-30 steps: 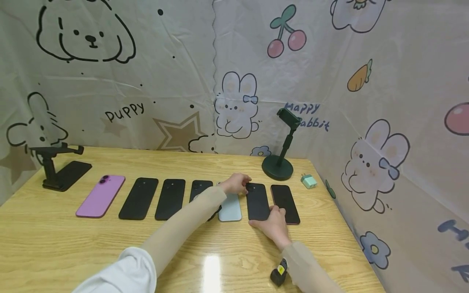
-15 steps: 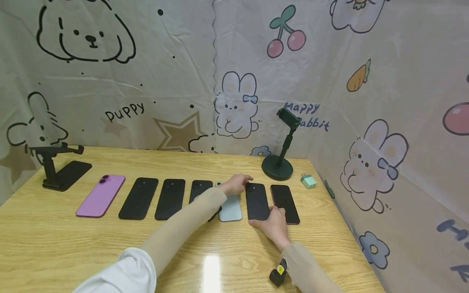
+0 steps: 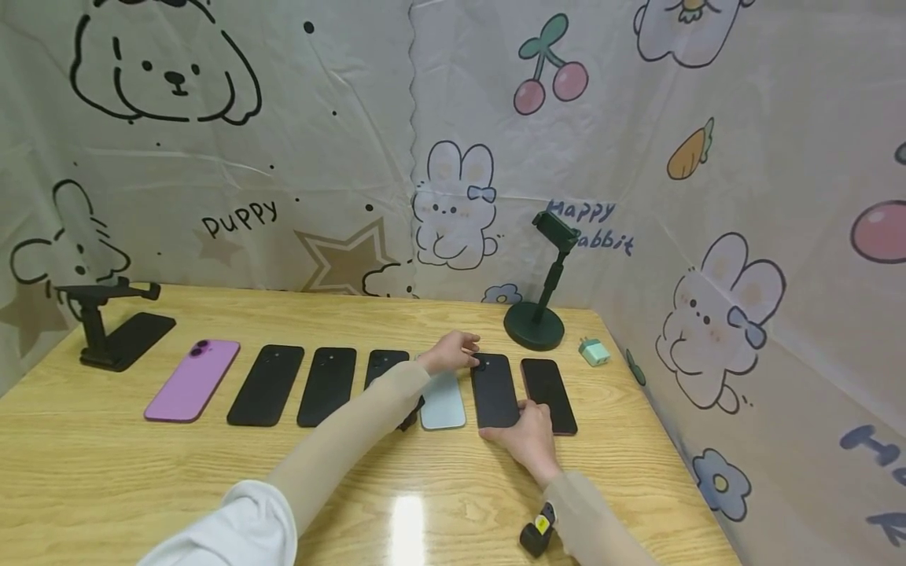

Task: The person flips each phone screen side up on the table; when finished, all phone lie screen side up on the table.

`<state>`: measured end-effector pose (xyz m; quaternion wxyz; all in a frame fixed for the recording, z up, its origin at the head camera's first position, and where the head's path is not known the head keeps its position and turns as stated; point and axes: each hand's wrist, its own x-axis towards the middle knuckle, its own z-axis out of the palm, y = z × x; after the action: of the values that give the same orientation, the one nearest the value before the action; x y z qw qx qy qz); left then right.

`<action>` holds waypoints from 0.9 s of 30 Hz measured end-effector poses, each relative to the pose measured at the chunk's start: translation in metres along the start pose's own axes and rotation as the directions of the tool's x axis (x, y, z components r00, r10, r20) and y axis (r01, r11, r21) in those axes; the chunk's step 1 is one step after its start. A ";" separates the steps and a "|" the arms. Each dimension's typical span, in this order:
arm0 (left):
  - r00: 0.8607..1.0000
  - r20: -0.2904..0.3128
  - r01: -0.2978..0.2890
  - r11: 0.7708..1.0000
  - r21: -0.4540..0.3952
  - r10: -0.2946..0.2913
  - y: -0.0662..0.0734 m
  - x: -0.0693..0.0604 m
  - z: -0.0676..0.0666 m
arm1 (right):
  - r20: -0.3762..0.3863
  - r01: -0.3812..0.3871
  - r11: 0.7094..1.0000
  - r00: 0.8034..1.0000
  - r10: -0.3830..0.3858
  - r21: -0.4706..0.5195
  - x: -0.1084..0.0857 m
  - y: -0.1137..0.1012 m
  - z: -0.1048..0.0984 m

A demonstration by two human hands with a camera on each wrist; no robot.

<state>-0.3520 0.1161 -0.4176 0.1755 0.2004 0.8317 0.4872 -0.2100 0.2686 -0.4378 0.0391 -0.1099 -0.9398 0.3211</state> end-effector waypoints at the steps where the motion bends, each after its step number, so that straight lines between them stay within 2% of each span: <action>1: 1.000 -0.002 0.006 1.000 -0.011 -0.006 -0.001 0.000 0.000 | 0.001 0.000 1.000 1.000 0.000 0.001 0.000 0.000 0.000; 7: 1.000 -0.015 0.014 0.999 -0.049 -0.015 -0.005 0.000 0.000 | -0.003 0.011 1.000 1.000 -0.011 0.001 -0.003 0.001 -0.001; 15: 1.000 -0.021 -0.003 1.000 -0.027 0.003 -0.004 -0.004 -0.003 | 0.006 0.009 1.000 1.000 -0.009 -0.008 -0.005 0.000 -0.001; 19: 1.000 -0.019 0.000 0.999 -0.051 -0.001 -0.004 -0.004 -0.002 | 0.007 0.001 1.000 1.000 -0.001 -0.022 -0.006 0.000 -0.001; 23: 1.000 -0.019 -0.004 0.986 -0.164 0.001 -0.006 -0.003 -0.002 | -0.004 -0.008 1.000 1.000 0.008 -0.018 -0.005 0.000 0.000; 27: 1.000 -0.013 -0.004 0.961 -0.278 0.001 -0.009 -0.002 -0.004 | -0.018 -0.001 1.000 1.000 0.001 -0.002 -0.004 0.002 0.000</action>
<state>-0.3535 0.1083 -0.4238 0.1959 0.1717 0.7559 0.6006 -0.2054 0.2686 -0.4389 0.0474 -0.1131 -0.9398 0.3191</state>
